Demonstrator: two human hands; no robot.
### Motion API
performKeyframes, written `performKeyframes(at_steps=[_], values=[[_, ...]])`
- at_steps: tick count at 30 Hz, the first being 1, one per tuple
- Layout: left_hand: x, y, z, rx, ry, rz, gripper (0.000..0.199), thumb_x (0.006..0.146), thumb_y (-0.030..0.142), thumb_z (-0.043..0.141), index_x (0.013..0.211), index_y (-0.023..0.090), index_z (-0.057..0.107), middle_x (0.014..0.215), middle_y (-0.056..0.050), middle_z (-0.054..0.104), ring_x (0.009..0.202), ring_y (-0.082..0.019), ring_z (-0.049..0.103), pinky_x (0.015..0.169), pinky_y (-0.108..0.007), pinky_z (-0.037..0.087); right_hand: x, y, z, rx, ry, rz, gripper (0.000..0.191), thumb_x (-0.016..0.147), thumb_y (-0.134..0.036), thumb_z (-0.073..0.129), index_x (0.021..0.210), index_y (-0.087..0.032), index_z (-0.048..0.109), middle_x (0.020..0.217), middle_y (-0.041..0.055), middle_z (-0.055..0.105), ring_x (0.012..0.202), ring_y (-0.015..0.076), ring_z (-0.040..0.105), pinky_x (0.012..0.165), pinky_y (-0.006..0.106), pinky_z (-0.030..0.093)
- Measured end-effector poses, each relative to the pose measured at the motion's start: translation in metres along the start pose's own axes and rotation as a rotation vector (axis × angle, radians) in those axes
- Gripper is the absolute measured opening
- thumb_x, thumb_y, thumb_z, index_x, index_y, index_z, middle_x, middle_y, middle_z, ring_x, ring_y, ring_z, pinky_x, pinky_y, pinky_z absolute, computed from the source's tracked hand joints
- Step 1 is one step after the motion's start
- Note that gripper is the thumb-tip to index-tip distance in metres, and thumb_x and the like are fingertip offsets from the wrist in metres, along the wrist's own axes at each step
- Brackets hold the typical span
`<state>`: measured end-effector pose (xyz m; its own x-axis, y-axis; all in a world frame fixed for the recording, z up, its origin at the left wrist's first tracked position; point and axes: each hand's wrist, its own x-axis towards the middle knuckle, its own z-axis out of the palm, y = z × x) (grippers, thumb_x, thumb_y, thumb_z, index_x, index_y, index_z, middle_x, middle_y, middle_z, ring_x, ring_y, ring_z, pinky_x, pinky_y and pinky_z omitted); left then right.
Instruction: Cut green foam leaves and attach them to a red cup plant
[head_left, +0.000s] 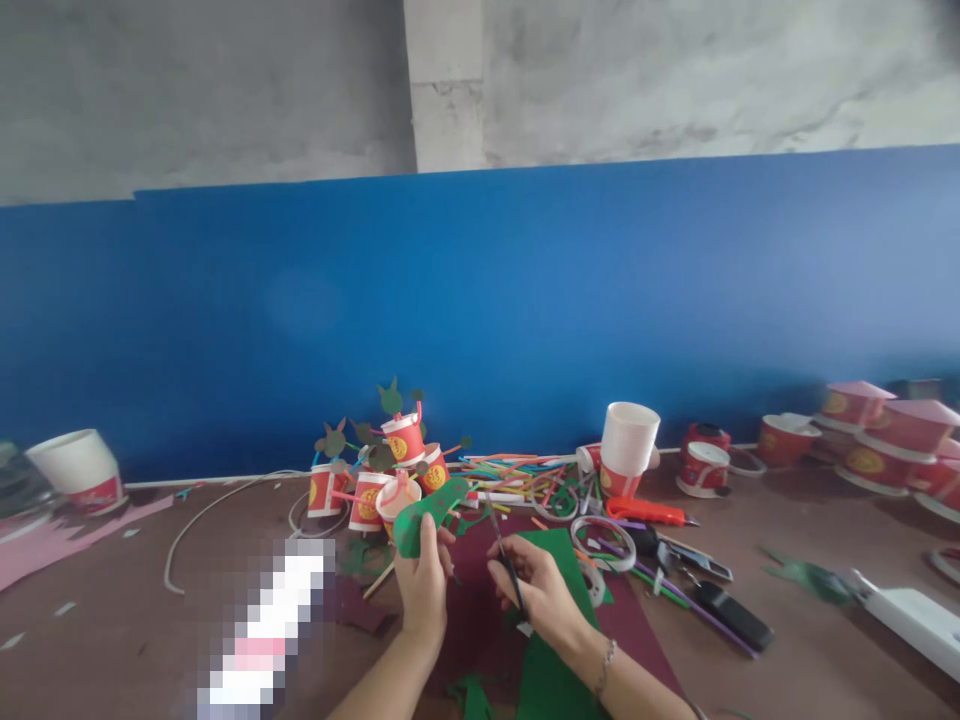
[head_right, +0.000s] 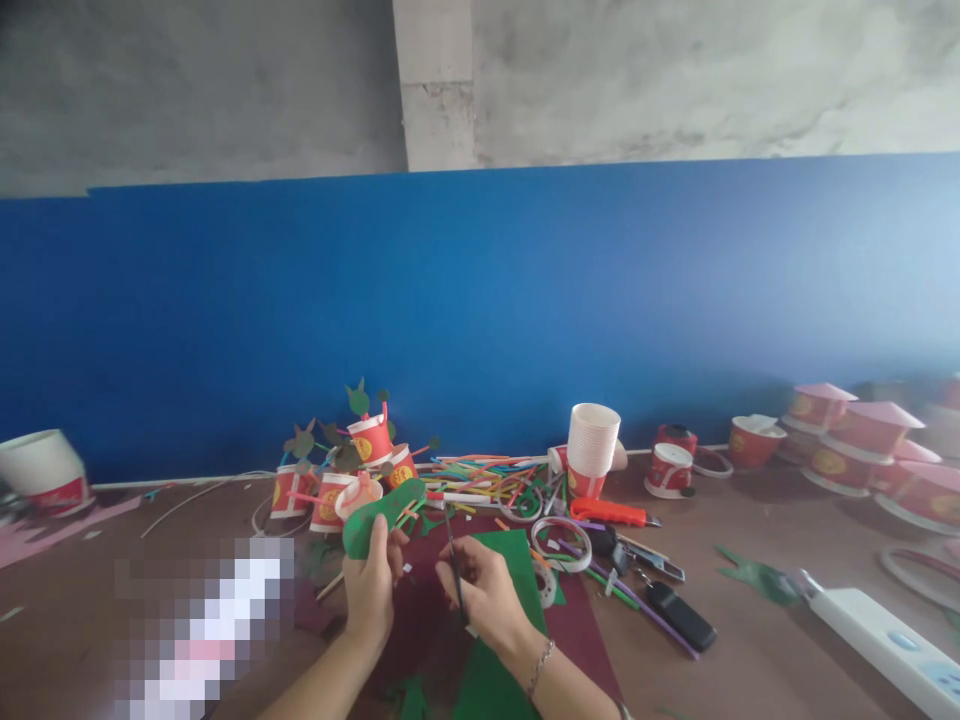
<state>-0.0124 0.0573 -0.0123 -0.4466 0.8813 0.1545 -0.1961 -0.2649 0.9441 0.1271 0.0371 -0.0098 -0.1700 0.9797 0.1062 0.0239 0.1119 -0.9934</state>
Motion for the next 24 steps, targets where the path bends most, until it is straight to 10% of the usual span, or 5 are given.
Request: performKeyframes(at_steps=[6, 12, 24], values=[[0.000, -0.004, 0.000, -0.039, -0.078, -0.057, 0.038, 0.078, 0.049, 0.055, 0.066, 0.013, 0.063, 0.044, 0.002, 0.055, 0.038, -0.009, 0.047, 0.041, -0.019, 0.037, -0.002, -0.002, 0.004, -0.065, -0.134, 0.060, 0.029, 0.070, -0.041, 0.064, 0.080, -0.014, 0.058, 0.052, -0.0043, 0.051, 0.044, 0.0087, 0.047, 0.041, 0.020, 0.041], [-0.003, -0.009, 0.000, -0.137, -0.179, -0.122, 0.036, 0.072, 0.042, 0.064, 0.089, 0.011, 0.068, 0.082, -0.011, 0.072, 0.083, -0.024, 0.067, 0.076, -0.032, 0.051, -0.002, -0.006, 0.004, -0.011, -0.103, 0.080, 0.036, 0.068, -0.048, 0.064, 0.079, -0.014, 0.056, 0.048, -0.0049, 0.052, 0.039, 0.0078, 0.047, 0.038, 0.019, 0.039], [-0.008, -0.008, 0.002, -0.212, -0.253, -0.219, 0.042, 0.072, 0.048, 0.063, 0.090, 0.010, 0.066, 0.087, -0.013, 0.072, 0.086, -0.028, 0.067, 0.079, -0.037, 0.051, -0.004, -0.010, 0.006, -0.059, -0.094, 0.102, 0.029, 0.071, -0.044, 0.060, 0.074, -0.016, 0.052, 0.046, -0.0056, 0.052, 0.033, 0.0070, 0.047, 0.028, 0.013, 0.028]])
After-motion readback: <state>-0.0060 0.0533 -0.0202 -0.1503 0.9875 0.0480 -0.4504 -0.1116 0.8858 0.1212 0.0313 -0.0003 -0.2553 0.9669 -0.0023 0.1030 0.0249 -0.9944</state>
